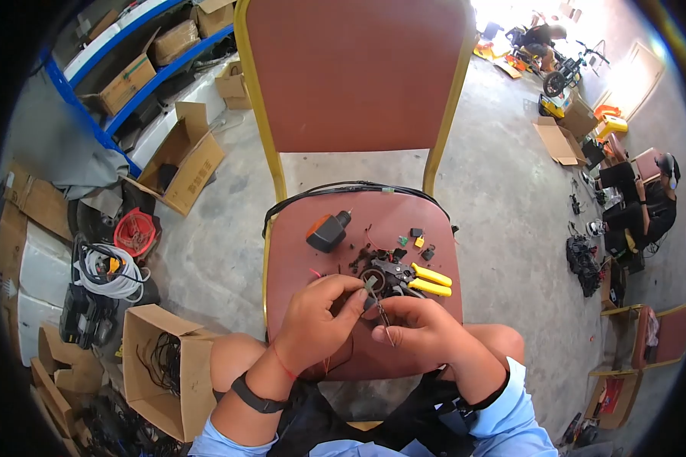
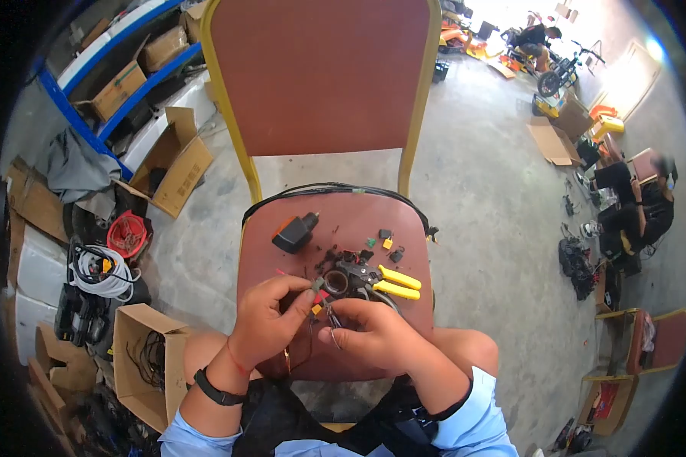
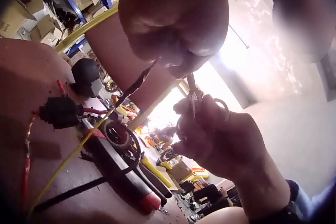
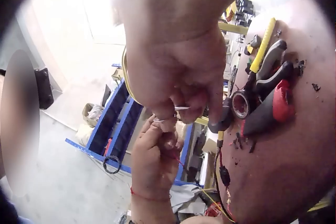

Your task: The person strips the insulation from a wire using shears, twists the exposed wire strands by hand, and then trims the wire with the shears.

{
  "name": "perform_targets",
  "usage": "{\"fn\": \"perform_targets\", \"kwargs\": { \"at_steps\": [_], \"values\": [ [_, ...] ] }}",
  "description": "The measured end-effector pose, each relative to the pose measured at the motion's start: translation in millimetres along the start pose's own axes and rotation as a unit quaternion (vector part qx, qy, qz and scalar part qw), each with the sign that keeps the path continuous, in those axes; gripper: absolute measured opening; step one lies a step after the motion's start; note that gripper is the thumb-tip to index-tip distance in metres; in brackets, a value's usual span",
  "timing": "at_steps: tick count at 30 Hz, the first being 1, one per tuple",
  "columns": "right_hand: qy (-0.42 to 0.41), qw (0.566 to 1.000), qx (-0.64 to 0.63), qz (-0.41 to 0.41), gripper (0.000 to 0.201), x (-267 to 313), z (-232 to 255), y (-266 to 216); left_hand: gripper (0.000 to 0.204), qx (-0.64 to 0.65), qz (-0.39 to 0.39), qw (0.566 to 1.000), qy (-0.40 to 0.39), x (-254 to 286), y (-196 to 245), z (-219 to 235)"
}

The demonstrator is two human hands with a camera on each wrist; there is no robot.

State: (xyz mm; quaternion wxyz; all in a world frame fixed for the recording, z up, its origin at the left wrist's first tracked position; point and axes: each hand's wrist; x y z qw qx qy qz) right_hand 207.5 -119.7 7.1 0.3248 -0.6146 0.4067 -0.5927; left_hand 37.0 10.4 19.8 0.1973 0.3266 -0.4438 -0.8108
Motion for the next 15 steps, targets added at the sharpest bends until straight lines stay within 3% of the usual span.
{"fn": "perform_targets", "kwargs": {
  "at_steps": [2, 5, 6, 11, 15],
  "values": [
    [-0.029, 0.994, -0.096, -0.054, 0.040, 3.2, 1.7, -10.6, 0.011, 0.023, 0.031, 0.999, -0.006, -1.1, 1.0, -0.2],
    [-0.060, 0.978, -0.174, -0.094, 0.044, 3.6, 8.7, -11.0, 0.017, -0.001, 0.016, 0.999, -0.028, -1.4, 6.3, 1.6],
    [-0.071, 0.974, -0.189, -0.102, 0.045, 3.4, 11.5, -9.3, 0.020, 0.064, 0.048, 0.997, -0.018, 1.5, 3.6, -1.5],
    [-0.156, 0.954, -0.247, -0.059, 0.050, 5.8, 16.0, -6.0, 0.039, 0.317, 0.174, 0.932, 0.019, 4.7, 1.5, -6.0],
    [-0.265, 0.906, -0.326, -0.046, 0.046, 6.3, 16.4, 1.6, 0.040, 0.372, 0.167, 0.911, -0.061, -1.4, 9.8, 8.4]
  ]
}}
Point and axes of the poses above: each hand's wrist, its own x-axis away from the middle knuckle, its own z-axis out of the back of the hand, y = z × x, and after that the axes turned 9 degrees about -z, right-handed
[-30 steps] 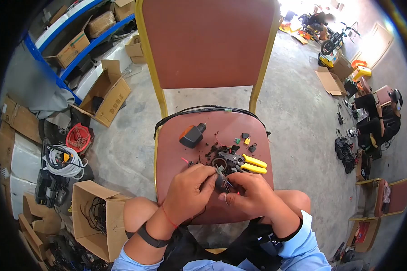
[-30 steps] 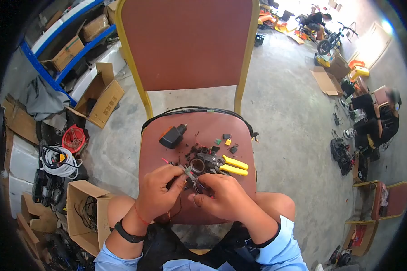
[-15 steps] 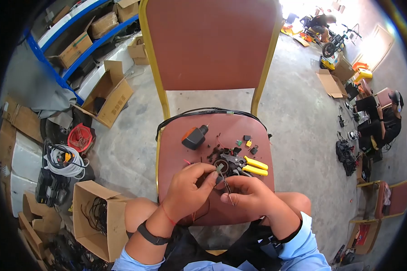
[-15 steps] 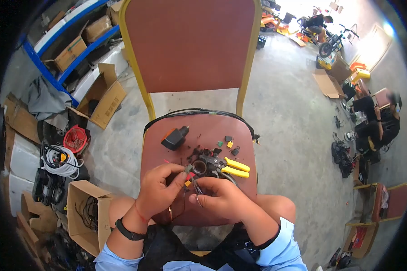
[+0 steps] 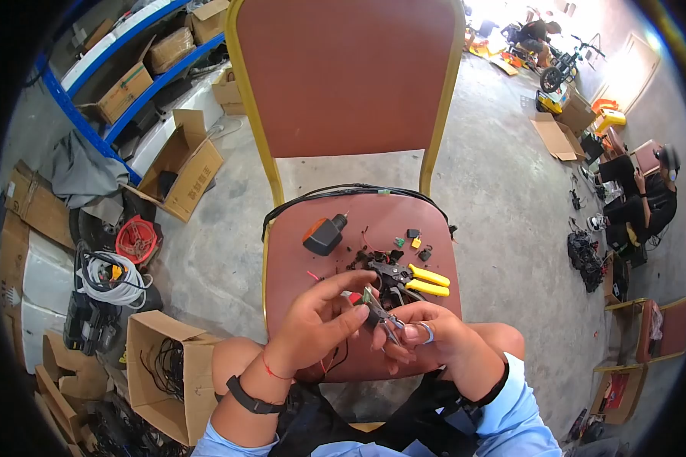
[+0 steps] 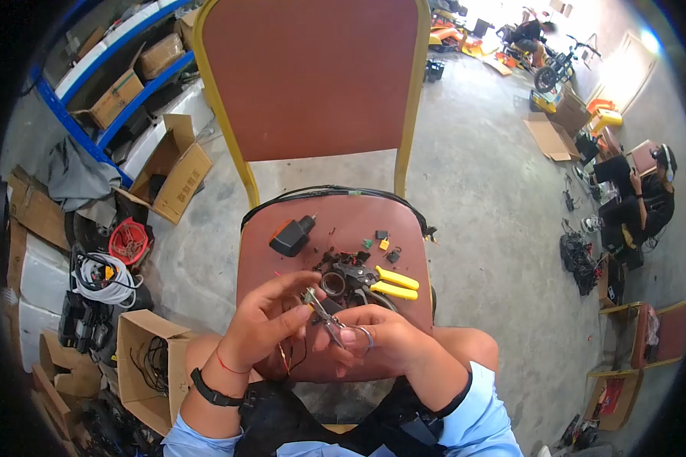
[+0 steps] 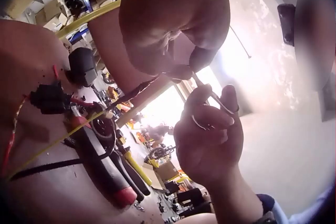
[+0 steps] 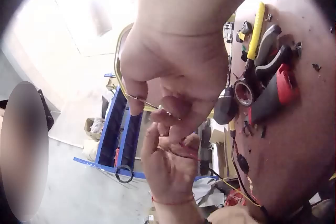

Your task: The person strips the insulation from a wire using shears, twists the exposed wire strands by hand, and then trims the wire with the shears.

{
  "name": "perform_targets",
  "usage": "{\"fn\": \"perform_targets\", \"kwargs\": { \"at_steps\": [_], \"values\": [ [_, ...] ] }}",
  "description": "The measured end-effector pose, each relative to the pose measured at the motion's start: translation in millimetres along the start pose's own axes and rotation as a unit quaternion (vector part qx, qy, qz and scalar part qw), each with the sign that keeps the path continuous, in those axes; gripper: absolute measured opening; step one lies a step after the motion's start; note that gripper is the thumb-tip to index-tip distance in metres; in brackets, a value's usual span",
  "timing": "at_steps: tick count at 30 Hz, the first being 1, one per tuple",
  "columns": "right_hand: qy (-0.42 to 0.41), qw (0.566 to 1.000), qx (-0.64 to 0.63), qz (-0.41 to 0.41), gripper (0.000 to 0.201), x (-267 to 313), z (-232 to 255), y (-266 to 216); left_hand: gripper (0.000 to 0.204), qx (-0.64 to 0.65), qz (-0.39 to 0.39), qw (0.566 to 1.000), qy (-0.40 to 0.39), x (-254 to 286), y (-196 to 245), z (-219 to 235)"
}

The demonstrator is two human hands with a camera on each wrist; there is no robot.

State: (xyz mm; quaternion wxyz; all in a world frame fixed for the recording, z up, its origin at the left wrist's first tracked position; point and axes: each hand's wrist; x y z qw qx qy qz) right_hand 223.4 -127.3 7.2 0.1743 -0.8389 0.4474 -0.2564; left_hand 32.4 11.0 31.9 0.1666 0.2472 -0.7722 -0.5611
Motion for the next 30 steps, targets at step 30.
{"fn": "perform_targets", "kwargs": {
  "at_steps": [30],
  "values": [
    [0.100, 0.980, 0.131, 0.113, 0.061, 9.3, -5.6, -6.5, 0.035, -0.283, -0.166, 0.944, -0.024, -0.6, -0.4, 5.4]
  ]
}}
Point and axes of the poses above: each hand's wrist, its own x-axis away from the middle knuckle, its own z-axis out of the back of the hand, y = z × x, and after that the axes turned 9 degrees about -z, right-handed
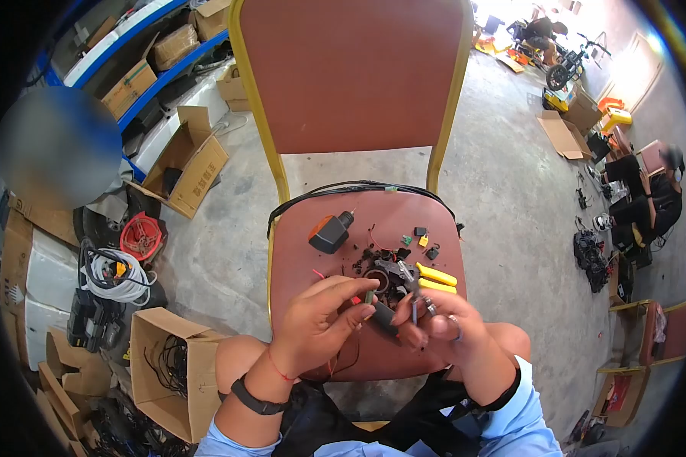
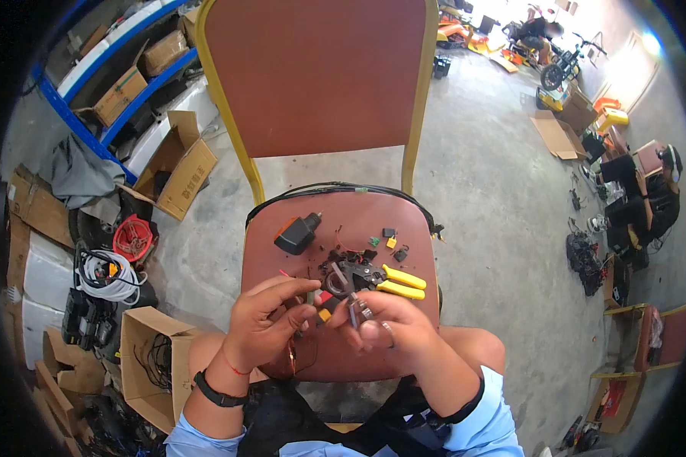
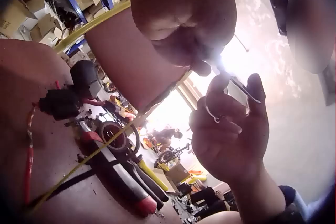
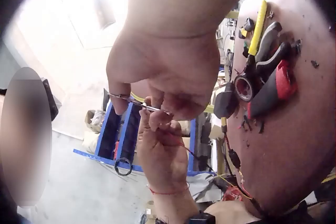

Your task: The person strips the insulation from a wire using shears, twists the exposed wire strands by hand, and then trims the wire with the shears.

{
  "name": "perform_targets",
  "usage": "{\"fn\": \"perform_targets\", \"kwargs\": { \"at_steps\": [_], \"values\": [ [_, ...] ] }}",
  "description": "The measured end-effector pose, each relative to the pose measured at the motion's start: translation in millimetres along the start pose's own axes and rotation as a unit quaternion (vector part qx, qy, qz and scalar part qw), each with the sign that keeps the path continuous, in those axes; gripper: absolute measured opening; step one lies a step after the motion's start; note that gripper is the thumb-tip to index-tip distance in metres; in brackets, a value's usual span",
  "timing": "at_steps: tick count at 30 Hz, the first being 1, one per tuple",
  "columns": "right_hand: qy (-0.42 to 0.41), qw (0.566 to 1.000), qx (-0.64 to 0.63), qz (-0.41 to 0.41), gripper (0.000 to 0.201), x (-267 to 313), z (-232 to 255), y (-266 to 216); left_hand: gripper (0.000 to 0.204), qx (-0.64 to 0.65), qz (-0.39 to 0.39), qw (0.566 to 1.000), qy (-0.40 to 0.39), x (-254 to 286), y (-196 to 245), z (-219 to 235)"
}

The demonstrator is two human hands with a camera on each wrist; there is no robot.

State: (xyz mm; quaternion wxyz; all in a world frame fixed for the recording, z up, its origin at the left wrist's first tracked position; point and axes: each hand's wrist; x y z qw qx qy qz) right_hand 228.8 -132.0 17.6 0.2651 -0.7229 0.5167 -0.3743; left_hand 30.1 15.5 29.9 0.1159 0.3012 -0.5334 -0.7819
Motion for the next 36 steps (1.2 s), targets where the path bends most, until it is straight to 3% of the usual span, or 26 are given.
{"fn": "perform_targets", "kwargs": {
  "at_steps": [2, 5, 8, 9, 11, 14, 17, 23, 36],
  "values": [
    [0.052, 0.998, 0.014, 0.034, 0.063, -0.5, -6.3, -8.3, 0.032, 0.018, 0.015, 1.000, 0.000, 0.5, 0.9, -2.6],
    [0.112, 0.992, 0.062, -0.013, 0.055, -3.6, -16.8, -13.5, 0.031, 0.014, 0.021, 0.999, 0.024, 1.1, -2.4, -5.2],
    [0.159, 0.971, 0.180, 0.008, 0.046, -5.4, -25.1, -11.7, 0.030, 0.018, 0.002, 0.999, 0.039, 0.3, -1.7, -6.5],
    [0.186, 0.930, 0.309, 0.072, 0.047, -7.2, -23.1, -9.6, 0.029, 0.067, 0.024, 0.995, 0.075, 0.9, -1.2, -10.1],
    [0.227, 0.785, 0.543, 0.195, 0.047, -12.0, -17.2, -4.2, 0.028, 0.165, 0.068, 0.973, 0.148, 4.2, 0.8, -20.6],
    [0.211, 0.792, 0.540, 0.191, 0.050, -12.4, -23.2, -5.0, 0.026, 0.104, 0.075, 0.986, 0.105, 11.0, -8.8, -14.8],
    [0.216, 0.776, 0.563, 0.186, 0.050, -10.2, -24.8, -7.2, 0.025, 0.036, 0.022, 0.995, 0.088, 11.2, -8.7, -13.1],
    [0.210, 0.768, 0.575, 0.188, 0.051, -10.5, -27.0, -7.1, 0.028, 0.020, -0.067, 0.993, 0.092, 6.6, -9.9, -12.3],
    [0.203, 0.762, 0.586, 0.187, 0.053, -9.9, -27.9, -6.6, 0.028, 0.013, -0.088, 0.992, 0.090, 5.8, -9.3, -10.8]
  ]
}}
Point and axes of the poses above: each hand's wrist, its own x-axis away from the middle knuckle, its own z-axis out of the back of the hand, y = z × x, and after that the axes turned 9 degrees about -z, right-handed
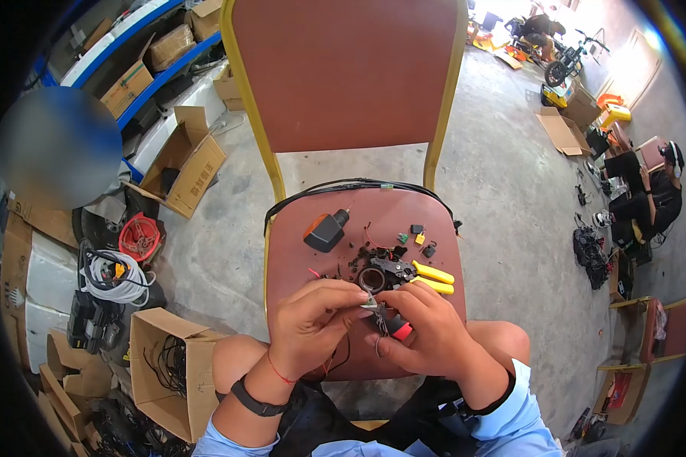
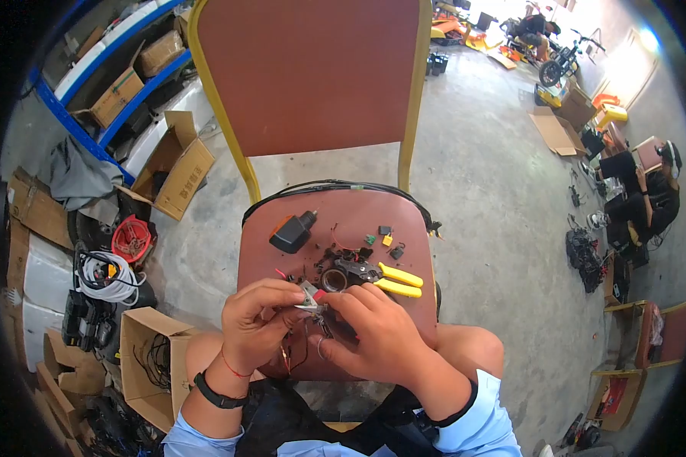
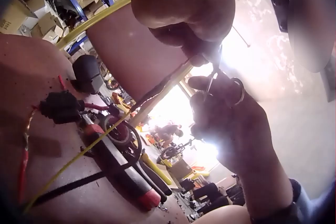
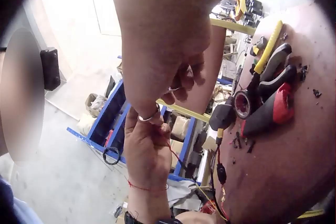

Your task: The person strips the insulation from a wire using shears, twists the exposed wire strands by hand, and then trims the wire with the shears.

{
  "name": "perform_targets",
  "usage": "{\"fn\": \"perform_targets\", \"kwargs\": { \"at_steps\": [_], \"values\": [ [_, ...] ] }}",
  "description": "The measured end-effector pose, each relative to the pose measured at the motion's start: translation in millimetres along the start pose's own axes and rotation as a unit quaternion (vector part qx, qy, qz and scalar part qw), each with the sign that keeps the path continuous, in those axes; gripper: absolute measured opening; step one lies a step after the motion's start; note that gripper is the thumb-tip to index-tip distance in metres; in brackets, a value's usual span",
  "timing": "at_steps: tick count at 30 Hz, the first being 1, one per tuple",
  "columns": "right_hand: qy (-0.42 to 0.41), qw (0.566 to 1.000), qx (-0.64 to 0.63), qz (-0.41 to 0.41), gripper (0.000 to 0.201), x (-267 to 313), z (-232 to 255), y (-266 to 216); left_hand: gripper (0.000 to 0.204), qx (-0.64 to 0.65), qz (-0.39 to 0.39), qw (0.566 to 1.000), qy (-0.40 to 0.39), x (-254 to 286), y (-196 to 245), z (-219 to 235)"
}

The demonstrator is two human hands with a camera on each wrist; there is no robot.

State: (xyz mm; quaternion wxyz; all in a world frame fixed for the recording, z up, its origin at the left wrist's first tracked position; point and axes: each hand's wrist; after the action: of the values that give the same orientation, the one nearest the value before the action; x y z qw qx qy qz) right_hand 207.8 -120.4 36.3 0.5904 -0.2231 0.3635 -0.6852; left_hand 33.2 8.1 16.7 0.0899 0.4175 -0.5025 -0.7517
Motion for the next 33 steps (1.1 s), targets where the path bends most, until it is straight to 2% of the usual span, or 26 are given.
{"fn": "perform_targets", "kwargs": {
  "at_steps": [2, 5, 8, 11, 17, 21, 26, 29, 32, 33],
  "values": [
    [0.004, 1.000, -0.002, 0.002, 0.053, 0.6, -1.3, 0.7, 0.027, -0.019, 0.004, 1.000, 0.010, 0.9, 1.1, -1.9],
    [0.013, 1.000, -0.002, 0.012, 0.053, 0.4, -4.2, 1.3, 0.025, -0.111, -0.033, 0.993, 0.004, -1.3, 1.9, -0.6],
    [-0.009, 1.000, 0.003, 0.006, 0.050, 2.1, -3.9, 0.9, 0.023, -0.143, -0.055, 0.988, 0.019, -1.7, 0.6, -2.4],
    [-0.019, 1.000, -0.004, -0.002, 0.046, 2.5, -2.7, -1.0, 0.023, -0.164, -0.047, 0.985, 0.024, -3.8, 4.3, -3.9],
    [-0.047, 0.997, -0.050, -0.029, 0.040, 5.8, -2.8, -4.6, 0.021, -0.118, 0.022, 0.992, 0.038, -3.2, 9.1, -6.2],
    [-0.083, 0.985, -0.132, -0.079, 0.037, 7.7, -7.0, -1.8, 0.020, -0.105, 0.029, 0.993, 0.041, -3.4, 9.3, -6.3],
    [-0.153, 0.947, -0.242, -0.149, 0.036, 6.5, -2.1, -5.3, 0.020, -0.102, 0.032, 0.994, 0.035, -5.7, 9.9, -3.8],
    [-0.141, 0.912, -0.356, -0.150, 0.037, 10.0, -15.3, 2.8, 0.024, -0.061, 0.043, 0.997, 0.035, -2.5, 2.1, -4.1],
    [-0.152, 0.837, -0.468, -0.239, 0.037, 11.3, -21.7, 6.7, 0.028, -0.104, 0.051, 0.993, -0.004, -6.1, 4.3, -3.6],
    [-0.163, 0.824, -0.485, -0.242, 0.037, 10.7, -22.0, 9.1, 0.030, -0.114, 0.047, 0.992, -0.007, -6.3, 5.2, -4.6]
  ]
}}
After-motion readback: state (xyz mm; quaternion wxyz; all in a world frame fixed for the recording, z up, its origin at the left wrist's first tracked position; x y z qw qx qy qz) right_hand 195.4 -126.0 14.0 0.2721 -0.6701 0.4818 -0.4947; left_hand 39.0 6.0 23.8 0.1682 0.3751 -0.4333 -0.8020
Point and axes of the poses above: each hand's wrist, its own x-axis away from the middle knuckle, its own z-axis out of the back of the hand, y = z × x, and after that the axes turned 9 degrees about -z, right-handed
